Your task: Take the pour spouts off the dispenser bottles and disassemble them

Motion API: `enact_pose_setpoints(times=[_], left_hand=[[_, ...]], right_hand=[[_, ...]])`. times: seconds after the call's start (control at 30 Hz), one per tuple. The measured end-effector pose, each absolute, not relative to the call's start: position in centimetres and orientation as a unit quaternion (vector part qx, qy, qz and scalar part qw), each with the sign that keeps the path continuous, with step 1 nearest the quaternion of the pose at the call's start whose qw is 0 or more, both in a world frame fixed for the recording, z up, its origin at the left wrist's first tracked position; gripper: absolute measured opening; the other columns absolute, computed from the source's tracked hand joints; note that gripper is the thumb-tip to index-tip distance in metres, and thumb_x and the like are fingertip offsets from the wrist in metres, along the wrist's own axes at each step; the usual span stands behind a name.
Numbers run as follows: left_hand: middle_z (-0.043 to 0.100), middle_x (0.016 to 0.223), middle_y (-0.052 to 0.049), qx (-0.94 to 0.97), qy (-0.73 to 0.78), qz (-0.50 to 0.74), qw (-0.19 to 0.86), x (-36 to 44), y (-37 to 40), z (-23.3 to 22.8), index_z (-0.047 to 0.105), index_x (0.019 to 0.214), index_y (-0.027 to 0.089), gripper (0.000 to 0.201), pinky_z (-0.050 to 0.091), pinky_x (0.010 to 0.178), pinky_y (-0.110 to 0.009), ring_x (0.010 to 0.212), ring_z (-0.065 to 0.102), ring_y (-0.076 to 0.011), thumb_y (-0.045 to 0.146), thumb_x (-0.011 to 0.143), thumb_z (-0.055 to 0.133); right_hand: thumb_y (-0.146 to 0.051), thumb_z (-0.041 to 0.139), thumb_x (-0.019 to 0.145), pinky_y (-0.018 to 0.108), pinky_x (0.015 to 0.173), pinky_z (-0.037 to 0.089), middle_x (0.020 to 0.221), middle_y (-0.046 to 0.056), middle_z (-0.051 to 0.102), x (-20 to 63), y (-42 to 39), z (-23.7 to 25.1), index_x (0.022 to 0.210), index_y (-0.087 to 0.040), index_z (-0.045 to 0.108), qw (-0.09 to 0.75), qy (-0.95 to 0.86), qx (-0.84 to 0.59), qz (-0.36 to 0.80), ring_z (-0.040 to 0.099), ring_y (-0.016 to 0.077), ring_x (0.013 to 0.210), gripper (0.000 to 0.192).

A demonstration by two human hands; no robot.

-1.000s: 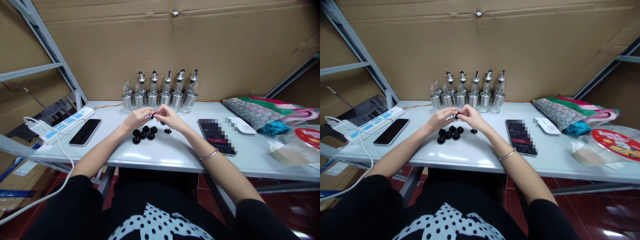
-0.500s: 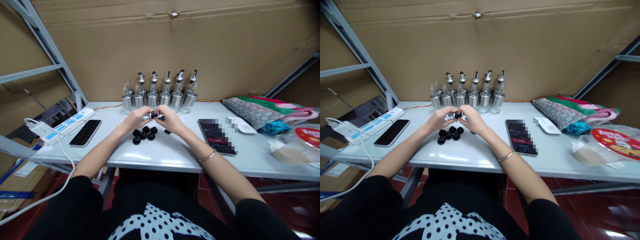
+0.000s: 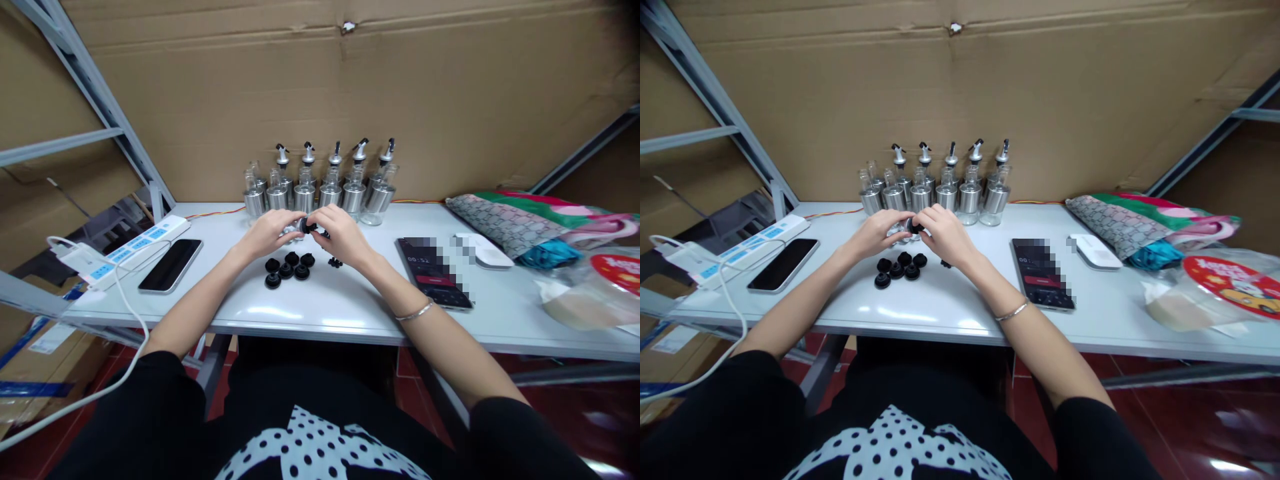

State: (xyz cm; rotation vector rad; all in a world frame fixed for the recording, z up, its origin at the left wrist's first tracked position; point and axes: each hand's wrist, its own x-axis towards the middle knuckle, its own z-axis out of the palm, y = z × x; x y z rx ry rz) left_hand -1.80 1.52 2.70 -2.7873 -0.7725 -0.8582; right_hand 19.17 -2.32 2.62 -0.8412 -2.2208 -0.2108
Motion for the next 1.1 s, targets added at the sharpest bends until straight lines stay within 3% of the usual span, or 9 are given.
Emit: enact_pose_setpoints(times=[0.3, 0.6, 0.87, 1.1], left_hand=[[0.063, 0.110, -0.012, -0.891, -0.367, -0.259, 0.062, -4.3, 4.3, 1.6, 0.053, 0.124, 0.013, 0.040, 0.044, 0.092, -0.038, 0.102, 0.054, -0.0229, 0.037, 0.092, 0.050], [0.060, 0.115, -0.010, -0.892, -0.406, -0.199, 0.019, -3.3, 4.6, -0.4, 0.054, 0.120, 0.015, 0.038, 0.041, 0.094, -0.041, 0.108, 0.050, -0.0241, 0.036, 0.097, 0.031], [0.049, 0.130, -0.014, -0.895, -0.413, -0.165, -0.031, -3.4, 4.4, -0.6, 0.044, 0.131, 0.016, 0.061, 0.037, 0.101, -0.045, 0.120, 0.044, -0.0282, 0.057, 0.085, 0.050], [0.050, 0.130, -0.013, -0.891, -0.415, -0.180, -0.036, -3.0, 4.5, -1.6, 0.044, 0.130, 0.017, 0.054, 0.035, 0.102, -0.048, 0.120, 0.043, -0.0280, 0.051, 0.088, 0.049]], right_hand=[[-0.005, 0.044, 0.076, 0.037, 0.077, 0.044, 0.097, 0.010, 0.060, 20.3, -1.9, 2.8, 0.092, -0.021, 0.055, 0.396, -0.847, -0.347, -0.073, 0.054, 0.0250, 0.094, 0.025], [-0.007, 0.046, 0.078, 0.038, 0.078, 0.044, 0.097, 0.010, 0.061, 20.0, -2.0, 2.7, 0.093, -0.020, 0.056, 0.373, -0.858, -0.347, -0.068, 0.054, 0.0256, 0.095, 0.023], [-0.015, 0.050, 0.084, 0.037, 0.074, 0.041, 0.099, 0.011, 0.064, 20.0, -1.8, 2.3, 0.100, -0.019, 0.060, 0.346, -0.863, -0.360, -0.074, 0.055, 0.0258, 0.094, 0.019], [-0.019, 0.053, 0.086, 0.036, 0.074, 0.036, 0.099, 0.010, 0.065, 20.0, -1.8, 2.2, 0.103, -0.019, 0.061, 0.326, -0.862, -0.382, -0.074, 0.056, 0.0258, 0.095, 0.019]])
